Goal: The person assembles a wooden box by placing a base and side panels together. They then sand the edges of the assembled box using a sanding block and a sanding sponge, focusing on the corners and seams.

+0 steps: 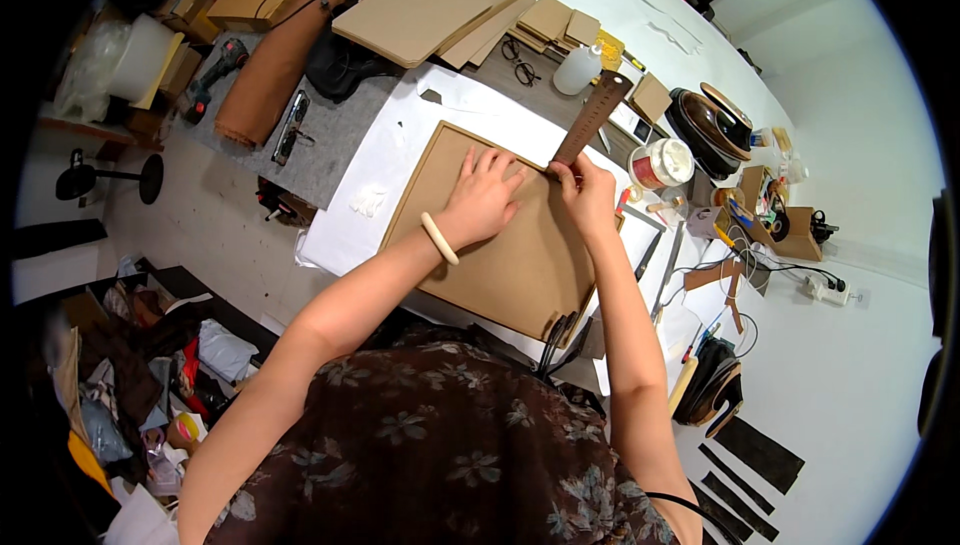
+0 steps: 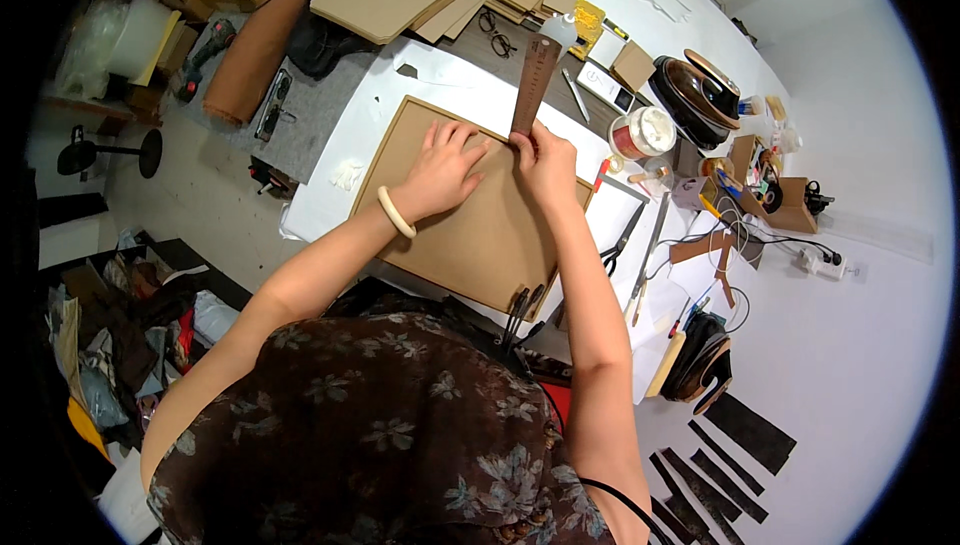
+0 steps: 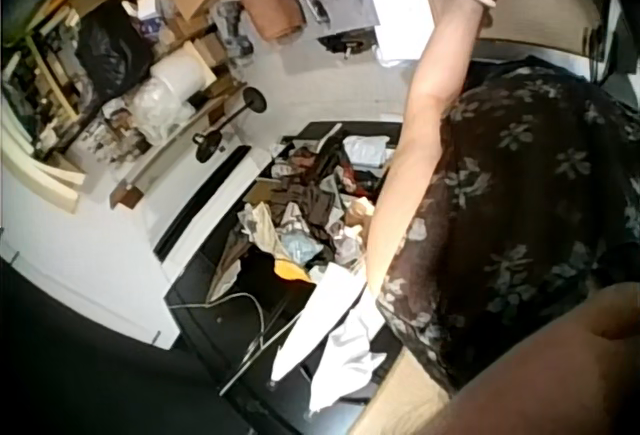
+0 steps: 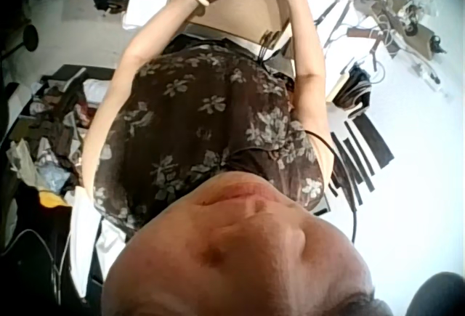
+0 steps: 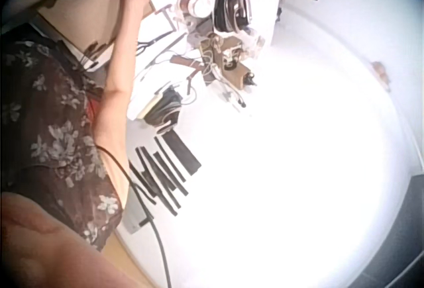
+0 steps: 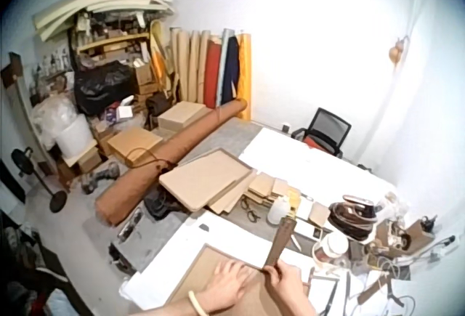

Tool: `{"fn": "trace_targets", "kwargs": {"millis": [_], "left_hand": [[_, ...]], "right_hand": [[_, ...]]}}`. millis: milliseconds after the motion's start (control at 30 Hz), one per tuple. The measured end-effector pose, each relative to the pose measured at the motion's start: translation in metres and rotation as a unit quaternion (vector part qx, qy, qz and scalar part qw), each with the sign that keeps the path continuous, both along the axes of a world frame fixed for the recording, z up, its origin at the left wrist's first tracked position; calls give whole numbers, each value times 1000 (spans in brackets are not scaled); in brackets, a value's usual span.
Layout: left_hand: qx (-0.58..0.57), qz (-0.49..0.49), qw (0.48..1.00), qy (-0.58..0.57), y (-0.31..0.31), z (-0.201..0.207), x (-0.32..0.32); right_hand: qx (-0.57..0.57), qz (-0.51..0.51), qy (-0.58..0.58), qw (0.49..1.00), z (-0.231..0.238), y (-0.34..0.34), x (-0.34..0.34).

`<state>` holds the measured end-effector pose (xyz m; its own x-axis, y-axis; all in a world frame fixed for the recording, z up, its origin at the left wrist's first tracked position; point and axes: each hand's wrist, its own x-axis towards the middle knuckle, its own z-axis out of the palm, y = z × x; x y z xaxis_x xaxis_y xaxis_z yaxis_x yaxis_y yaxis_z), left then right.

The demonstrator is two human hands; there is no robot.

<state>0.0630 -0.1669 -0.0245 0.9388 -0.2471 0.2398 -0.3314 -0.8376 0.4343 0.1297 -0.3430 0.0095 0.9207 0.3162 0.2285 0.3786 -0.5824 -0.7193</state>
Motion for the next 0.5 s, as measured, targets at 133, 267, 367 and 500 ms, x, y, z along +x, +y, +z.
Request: {"fn": "trace_targets", "kwargs": {"millis": [133,267,367,500], "left_hand": [[-9,5,1000,5,2,-5,0],[-69,25,997,-19,9,-4,1],[-76,20,997,-26,9,-3,3],[-58,18,998,-34,8,1,4]], "right_hand": [[28,-19,8,999,-11,-5,-1],[19,-45,39,998,8,0,0],[23,-54,38,998,1,-1,4],[90,-92,55,990,-7,-7,9]]}}
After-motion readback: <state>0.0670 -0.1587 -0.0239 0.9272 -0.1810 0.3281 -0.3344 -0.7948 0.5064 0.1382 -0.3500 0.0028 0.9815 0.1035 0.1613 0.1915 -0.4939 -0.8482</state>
